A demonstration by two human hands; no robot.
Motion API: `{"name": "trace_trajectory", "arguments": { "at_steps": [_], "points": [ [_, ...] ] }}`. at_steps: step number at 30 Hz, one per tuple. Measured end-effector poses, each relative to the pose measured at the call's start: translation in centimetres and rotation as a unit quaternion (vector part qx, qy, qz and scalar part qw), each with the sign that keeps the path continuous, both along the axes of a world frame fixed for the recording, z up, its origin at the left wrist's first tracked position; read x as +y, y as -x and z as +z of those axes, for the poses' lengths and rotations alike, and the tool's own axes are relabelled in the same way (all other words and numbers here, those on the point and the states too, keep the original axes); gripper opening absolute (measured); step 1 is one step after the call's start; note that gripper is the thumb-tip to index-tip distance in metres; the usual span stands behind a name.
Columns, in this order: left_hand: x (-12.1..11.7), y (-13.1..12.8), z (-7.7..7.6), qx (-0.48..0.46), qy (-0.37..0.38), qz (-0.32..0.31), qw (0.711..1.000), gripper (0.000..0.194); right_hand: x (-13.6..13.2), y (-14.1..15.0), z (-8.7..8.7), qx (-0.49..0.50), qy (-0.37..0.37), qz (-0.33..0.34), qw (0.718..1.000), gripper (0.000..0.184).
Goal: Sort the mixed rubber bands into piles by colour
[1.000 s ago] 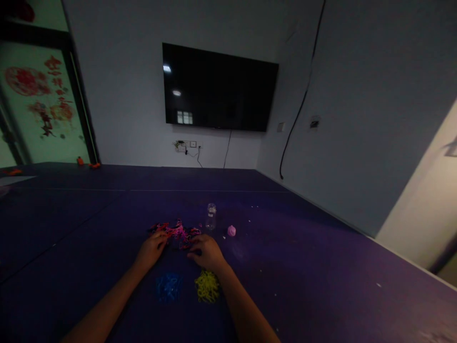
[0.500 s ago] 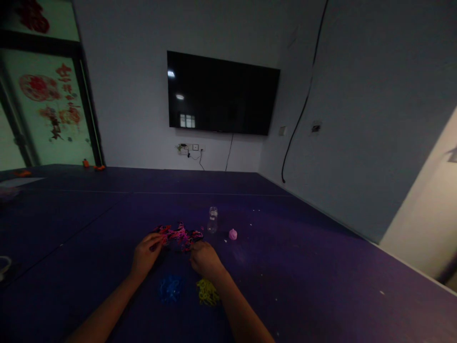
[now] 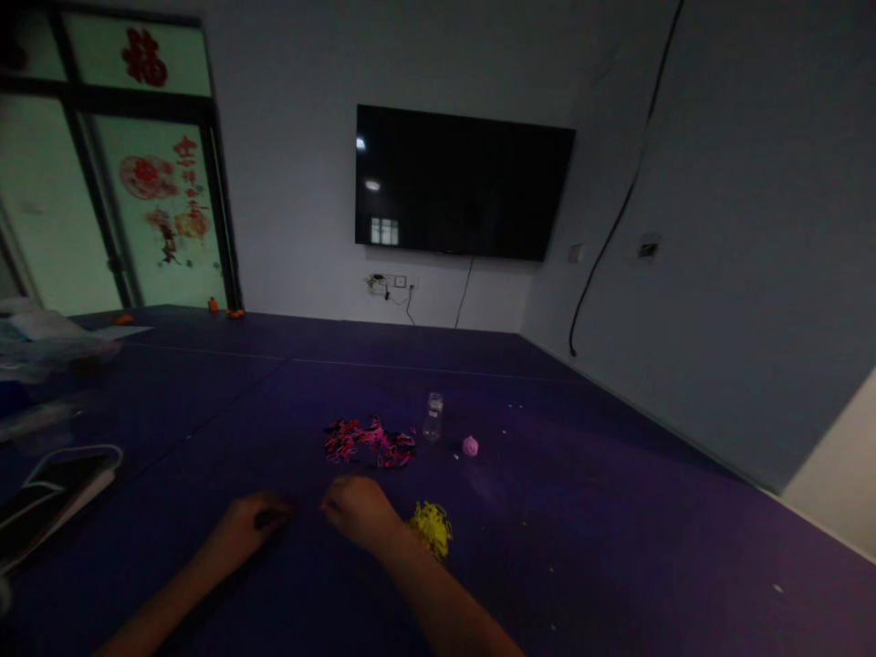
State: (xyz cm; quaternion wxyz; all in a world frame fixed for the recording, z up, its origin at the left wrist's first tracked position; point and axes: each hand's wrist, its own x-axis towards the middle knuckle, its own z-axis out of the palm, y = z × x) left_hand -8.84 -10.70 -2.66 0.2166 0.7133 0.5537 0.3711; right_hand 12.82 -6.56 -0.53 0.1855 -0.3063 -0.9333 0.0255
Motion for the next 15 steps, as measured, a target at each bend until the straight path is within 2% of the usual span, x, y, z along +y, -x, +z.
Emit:
{"name": "trace_trajectory", "arguments": {
  "at_steps": [3, 6, 10, 15],
  "points": [
    [0.2, -0.2, 0.2, -0.027, 0.031, -0.008, 0.999, 0.019, -0.1, 3.4, -0.8, -0.03, 0.028, -0.021, 0.999, 0.015],
    [0.3, -0.3, 0.5, -0.055, 0.055, -0.042, 0.996, 0.02, 0.4, 5.1, -1.5, -0.025, 0.067, -0.041, 0.997, 0.017],
    [-0.2, 0.3, 1.1, -0.069, 0.068, -0.058, 0.994, 0.021, 0.7, 5.2, -2.0, 0.037, 0.113, -0.037, 0.992, 0.022],
    [-0.4, 0.8, 1.0, -0.073, 0.054, -0.006, 0.996, 0.02, 0.2, 4.3, -2.6, 0.122, 0.143, -0.076, 0.979, 0.037]
  ]
}}
